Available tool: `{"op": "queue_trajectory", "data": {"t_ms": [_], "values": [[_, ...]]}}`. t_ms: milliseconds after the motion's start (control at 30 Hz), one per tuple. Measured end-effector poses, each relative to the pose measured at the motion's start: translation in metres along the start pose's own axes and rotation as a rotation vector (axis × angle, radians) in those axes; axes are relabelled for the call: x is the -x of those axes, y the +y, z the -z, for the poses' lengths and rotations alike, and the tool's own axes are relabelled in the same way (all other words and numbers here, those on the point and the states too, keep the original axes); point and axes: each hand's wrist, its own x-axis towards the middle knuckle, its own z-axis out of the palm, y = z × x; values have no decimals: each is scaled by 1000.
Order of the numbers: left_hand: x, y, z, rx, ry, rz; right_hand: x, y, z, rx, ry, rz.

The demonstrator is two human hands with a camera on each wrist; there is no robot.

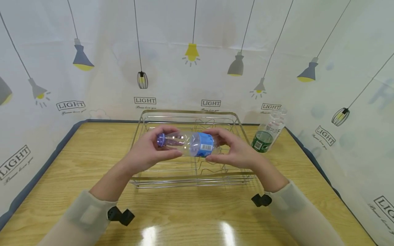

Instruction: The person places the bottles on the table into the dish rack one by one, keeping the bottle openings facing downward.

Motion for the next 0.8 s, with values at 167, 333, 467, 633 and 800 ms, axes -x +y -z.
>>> {"op": "queue_trajectory", "data": {"t_ms": [167, 333, 467, 633, 800], "values": [[1, 0, 2, -14, 23, -15, 2, 0, 1, 24, 19, 4], [1, 1, 4, -190, 55, -40, 2, 1, 1, 32, 19, 7], [-1, 3, 2, -338, 58, -60, 1, 0, 1, 60, 17, 24], [-3, 5, -4, -432, 34, -135, 0, 1, 0, 88, 11, 32], [-6, 5, -8, -482, 8, -228, -2, 0, -1, 89, 7, 43]]}}
